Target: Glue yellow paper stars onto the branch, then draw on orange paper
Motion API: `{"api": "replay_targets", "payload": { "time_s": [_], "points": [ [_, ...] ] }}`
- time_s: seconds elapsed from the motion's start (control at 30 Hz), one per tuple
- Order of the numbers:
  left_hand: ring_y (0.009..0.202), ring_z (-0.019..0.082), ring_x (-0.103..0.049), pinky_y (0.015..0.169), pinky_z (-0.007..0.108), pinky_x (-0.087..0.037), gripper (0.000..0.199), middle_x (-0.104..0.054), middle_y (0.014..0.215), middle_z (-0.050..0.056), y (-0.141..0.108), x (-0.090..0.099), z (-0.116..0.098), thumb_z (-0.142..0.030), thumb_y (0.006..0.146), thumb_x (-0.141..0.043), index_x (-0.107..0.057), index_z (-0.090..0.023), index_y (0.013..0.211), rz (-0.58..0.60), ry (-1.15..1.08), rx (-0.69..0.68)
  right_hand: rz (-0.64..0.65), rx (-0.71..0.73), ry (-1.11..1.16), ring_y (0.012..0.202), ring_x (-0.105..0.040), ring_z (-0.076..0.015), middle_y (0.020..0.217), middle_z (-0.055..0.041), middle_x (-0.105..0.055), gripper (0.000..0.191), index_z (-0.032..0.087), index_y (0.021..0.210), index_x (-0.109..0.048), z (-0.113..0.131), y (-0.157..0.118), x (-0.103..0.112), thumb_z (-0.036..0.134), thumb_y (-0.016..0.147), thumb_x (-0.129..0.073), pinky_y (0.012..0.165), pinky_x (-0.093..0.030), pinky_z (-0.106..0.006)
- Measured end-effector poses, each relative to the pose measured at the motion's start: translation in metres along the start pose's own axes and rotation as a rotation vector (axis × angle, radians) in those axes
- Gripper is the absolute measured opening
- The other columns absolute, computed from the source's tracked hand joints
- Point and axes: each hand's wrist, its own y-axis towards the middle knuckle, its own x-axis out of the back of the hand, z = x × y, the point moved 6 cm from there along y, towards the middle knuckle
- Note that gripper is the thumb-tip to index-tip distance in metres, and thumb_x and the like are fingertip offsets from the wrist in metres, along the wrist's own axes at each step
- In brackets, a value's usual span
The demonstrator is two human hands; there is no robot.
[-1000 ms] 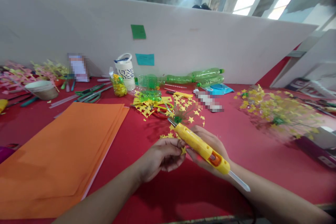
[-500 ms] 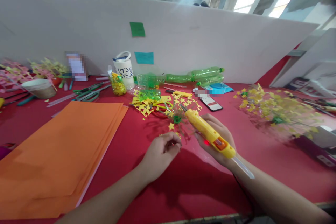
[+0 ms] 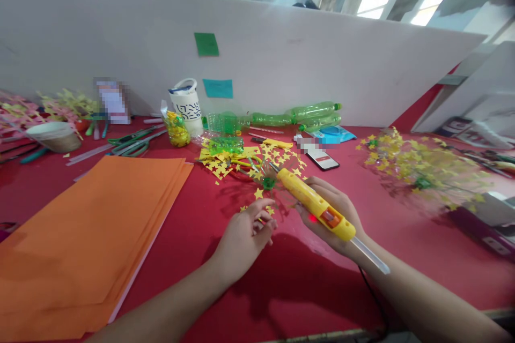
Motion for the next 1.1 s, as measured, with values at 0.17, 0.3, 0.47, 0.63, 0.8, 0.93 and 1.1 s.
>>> {"api": "replay_targets", "payload": {
  "time_s": [0.17,0.3,0.47,0.63,0.8,0.93,1.1],
  "points": [
    [0.054,0.013,-0.061,0.056,0.024,-0.046,0.025,-0.065,0.077,0.001,0.007,0.003,-0.007,-0.031,0.086,-0.047,-0.053,-0.021,0.107,-0.008,0.197,-0.022,-0.002,-0.001,0.035,0.068,-0.051,-0.0122,0.077,0.0,-0.05,0.014,0.02,0.073,-0.048,0.0,0.0,0.0,0.011,0.072,-0.059,0.06,-0.041,-0.023],
    [0.049,0.013,-0.058,0.051,0.022,-0.042,0.02,-0.064,0.071,0.0,0.011,0.007,-0.014,-0.032,0.087,-0.044,-0.054,-0.021,0.101,-0.015,0.368,-0.045,0.008,-0.02,0.068,0.07,-0.051,-0.0126,0.077,0.0,-0.05,0.016,0.02,0.072,-0.046,-0.002,-0.002,-0.002,0.011,0.071,-0.059,0.06,-0.041,-0.023],
    [0.048,0.012,-0.056,0.05,0.021,-0.04,0.018,-0.063,0.067,-0.001,0.012,0.009,-0.014,-0.031,0.087,-0.044,-0.053,-0.022,0.1,-0.033,0.414,-0.072,0.001,-0.028,0.104,0.069,-0.051,-0.0124,0.079,-0.0007,-0.05,0.015,0.02,0.072,-0.046,-0.002,0.001,-0.002,0.01,0.071,-0.057,0.06,-0.041,-0.023],
    [0.049,0.012,-0.057,0.051,0.021,-0.041,0.022,-0.063,0.068,-0.001,0.012,0.008,-0.019,-0.03,0.087,-0.044,-0.051,-0.022,0.106,-0.014,0.438,-0.087,0.016,-0.02,0.12,0.071,-0.051,-0.0136,0.079,-0.0019,-0.051,0.012,0.02,0.073,-0.047,0.001,0.003,-0.003,0.012,0.073,-0.057,0.061,-0.041,-0.025],
    [0.049,0.012,-0.057,0.05,0.021,-0.041,0.015,-0.064,0.071,0.0,0.014,0.006,-0.024,-0.028,0.086,-0.044,-0.054,-0.021,0.095,-0.002,0.462,-0.067,0.014,-0.016,0.106,0.068,-0.05,-0.0132,0.078,-0.0016,-0.05,0.012,0.02,0.072,-0.046,0.001,0.003,-0.003,0.014,0.075,-0.056,0.06,-0.04,-0.025],
    [0.049,0.011,-0.056,0.049,0.02,-0.04,0.014,-0.061,0.07,-0.001,0.014,0.006,-0.019,-0.029,0.087,-0.044,-0.053,-0.022,0.093,-0.065,0.38,-0.089,0.026,-0.01,0.117,0.07,-0.05,-0.0135,0.08,-0.0021,-0.05,0.012,0.02,0.073,-0.047,-0.001,0.003,-0.003,0.014,0.074,-0.057,0.061,-0.04,-0.025],
    [0.045,0.009,-0.056,0.046,0.019,-0.04,0.014,-0.058,0.07,-0.004,0.015,0.001,-0.007,-0.032,0.085,-0.047,-0.055,-0.022,0.092,-0.1,0.14,-0.085,0.055,-0.007,0.122,0.073,-0.051,-0.0143,0.081,-0.0024,-0.052,0.011,0.02,0.076,-0.048,-0.003,0.002,-0.007,0.013,0.073,-0.056,0.062,-0.041,-0.024]
  ]
}}
